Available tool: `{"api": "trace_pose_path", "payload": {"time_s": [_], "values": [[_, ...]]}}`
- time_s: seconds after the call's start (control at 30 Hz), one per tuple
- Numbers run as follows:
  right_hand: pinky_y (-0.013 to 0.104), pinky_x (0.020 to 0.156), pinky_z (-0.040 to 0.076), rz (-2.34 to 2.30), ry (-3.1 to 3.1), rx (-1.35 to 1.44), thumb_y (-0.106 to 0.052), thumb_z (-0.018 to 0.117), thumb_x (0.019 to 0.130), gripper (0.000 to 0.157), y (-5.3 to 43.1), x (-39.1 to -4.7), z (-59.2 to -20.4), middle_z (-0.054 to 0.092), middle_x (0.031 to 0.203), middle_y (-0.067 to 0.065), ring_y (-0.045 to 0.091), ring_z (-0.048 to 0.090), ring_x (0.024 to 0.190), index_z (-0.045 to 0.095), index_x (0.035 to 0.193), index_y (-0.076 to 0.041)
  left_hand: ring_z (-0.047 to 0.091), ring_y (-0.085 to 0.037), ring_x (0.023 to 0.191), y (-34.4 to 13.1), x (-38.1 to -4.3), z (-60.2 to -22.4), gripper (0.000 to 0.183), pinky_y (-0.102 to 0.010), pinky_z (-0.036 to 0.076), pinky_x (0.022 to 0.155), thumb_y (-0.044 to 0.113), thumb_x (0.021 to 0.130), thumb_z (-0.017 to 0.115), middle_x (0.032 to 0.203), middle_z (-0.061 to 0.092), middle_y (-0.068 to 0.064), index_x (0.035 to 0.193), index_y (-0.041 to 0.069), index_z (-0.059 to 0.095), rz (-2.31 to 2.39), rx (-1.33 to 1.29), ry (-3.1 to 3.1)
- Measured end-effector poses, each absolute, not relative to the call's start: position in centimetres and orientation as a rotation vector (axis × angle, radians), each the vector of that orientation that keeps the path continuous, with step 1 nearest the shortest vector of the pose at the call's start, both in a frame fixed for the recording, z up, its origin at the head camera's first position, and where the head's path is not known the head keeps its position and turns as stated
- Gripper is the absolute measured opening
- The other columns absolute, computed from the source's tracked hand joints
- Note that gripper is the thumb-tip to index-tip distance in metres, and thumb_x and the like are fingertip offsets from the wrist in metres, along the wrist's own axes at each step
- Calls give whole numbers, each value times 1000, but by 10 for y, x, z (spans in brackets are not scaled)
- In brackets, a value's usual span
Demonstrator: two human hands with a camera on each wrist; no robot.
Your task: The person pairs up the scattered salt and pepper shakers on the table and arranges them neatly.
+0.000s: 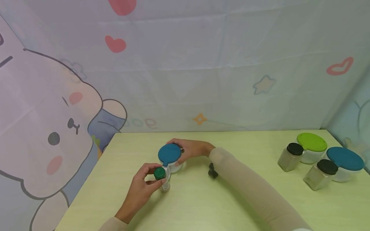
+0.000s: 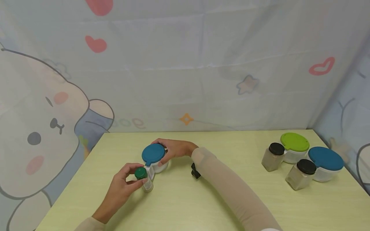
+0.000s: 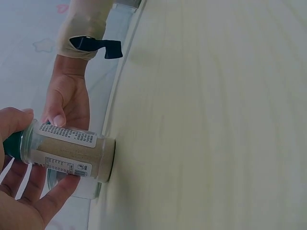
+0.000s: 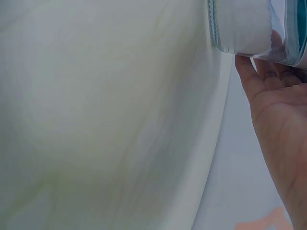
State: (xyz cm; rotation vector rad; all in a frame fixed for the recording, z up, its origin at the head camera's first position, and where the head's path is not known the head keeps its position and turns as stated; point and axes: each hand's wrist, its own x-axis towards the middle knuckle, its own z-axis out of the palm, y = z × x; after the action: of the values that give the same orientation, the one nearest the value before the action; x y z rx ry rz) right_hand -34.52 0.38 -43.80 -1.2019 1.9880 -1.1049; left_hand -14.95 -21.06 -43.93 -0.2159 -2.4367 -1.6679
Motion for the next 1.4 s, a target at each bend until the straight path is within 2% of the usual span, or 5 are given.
{"api": "trace_pose_path", "payload": {"time_s": [1.4], "values": [[39,110,42,-1109,2008,-1187,-35,85,82,77,0,-346,-440,52,140,-10,11,51,128,41,146,-34,58,-23,111,-211,-151,-438,44,-23,58,83,9,86,82,121,60,-1,124,17,63,-1658,-235,-2471]]}}
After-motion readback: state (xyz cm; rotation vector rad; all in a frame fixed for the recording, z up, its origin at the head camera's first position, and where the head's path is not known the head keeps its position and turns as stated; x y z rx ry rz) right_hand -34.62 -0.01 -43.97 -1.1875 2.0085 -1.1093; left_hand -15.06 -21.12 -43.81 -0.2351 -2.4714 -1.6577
